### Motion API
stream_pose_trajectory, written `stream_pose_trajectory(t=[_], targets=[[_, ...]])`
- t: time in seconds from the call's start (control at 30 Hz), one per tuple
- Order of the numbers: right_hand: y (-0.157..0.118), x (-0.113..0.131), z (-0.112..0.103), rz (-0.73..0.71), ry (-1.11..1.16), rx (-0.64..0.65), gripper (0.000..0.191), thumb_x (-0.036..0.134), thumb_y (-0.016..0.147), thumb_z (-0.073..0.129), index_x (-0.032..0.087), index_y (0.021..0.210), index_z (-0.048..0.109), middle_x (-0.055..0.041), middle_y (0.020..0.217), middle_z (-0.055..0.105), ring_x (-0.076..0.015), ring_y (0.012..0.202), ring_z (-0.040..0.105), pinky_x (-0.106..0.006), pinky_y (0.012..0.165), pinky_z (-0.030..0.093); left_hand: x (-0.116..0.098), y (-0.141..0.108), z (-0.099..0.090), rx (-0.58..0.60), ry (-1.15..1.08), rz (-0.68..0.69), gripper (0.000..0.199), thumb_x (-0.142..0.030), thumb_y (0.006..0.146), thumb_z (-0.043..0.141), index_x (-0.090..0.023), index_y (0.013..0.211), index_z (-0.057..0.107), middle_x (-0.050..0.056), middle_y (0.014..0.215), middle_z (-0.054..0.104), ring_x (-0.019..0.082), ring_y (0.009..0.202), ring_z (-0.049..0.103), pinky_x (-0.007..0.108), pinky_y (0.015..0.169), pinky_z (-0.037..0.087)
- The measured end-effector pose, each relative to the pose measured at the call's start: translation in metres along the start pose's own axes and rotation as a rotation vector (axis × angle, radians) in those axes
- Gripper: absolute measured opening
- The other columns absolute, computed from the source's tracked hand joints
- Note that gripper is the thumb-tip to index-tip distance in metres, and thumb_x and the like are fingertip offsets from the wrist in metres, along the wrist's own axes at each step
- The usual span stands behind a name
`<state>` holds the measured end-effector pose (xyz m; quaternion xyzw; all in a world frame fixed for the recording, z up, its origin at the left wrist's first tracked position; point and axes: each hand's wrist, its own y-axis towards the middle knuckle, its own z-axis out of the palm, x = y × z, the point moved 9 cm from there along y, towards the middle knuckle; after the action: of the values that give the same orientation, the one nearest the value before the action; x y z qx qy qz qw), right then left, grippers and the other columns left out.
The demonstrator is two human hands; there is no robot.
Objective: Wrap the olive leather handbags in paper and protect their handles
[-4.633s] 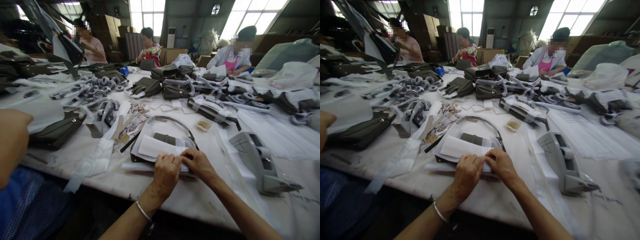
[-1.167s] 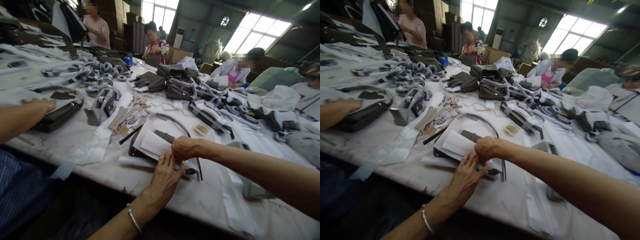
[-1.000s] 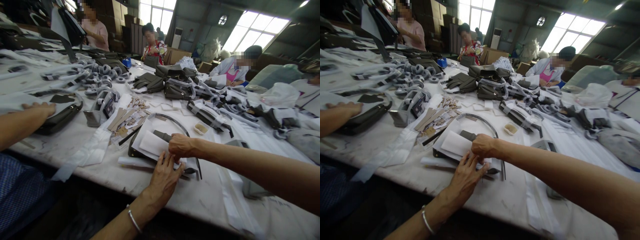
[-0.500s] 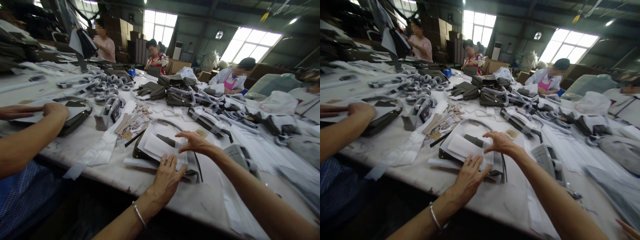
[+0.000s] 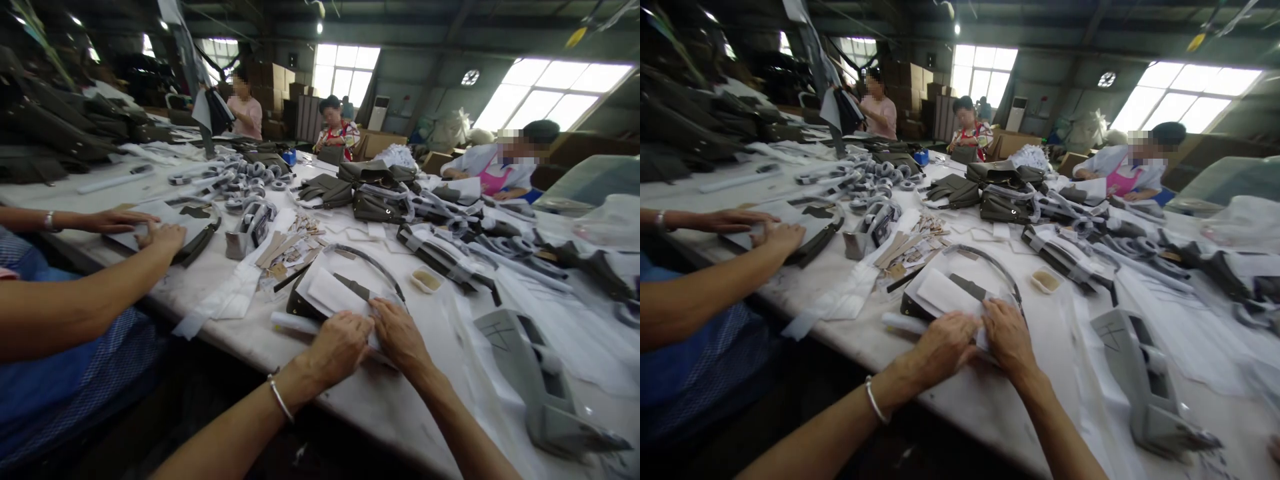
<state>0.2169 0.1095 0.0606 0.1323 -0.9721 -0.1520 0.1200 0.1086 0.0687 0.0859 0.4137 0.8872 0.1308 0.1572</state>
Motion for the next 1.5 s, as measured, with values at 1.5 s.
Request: stream_pose_trajectory(t=[1.5], targets=[[-0.02,0.065,-0.001,-0.254,0.097,0.132,0.057,0.038,0.098,0.048,0.02,0.149,0.035,-0.0123,0.149,0.048,-0.0245,0.139,0.042,-0.055,0.117,0.029,0.119,0.011,-0.018,0.025,-0.09,-0.243,0.049,-0.04,0.106,0.019,-0.018,0.124,0.059,0.009,0.13,0.062,0.019,0.126,0.052,0.038,0.109,0.035]])
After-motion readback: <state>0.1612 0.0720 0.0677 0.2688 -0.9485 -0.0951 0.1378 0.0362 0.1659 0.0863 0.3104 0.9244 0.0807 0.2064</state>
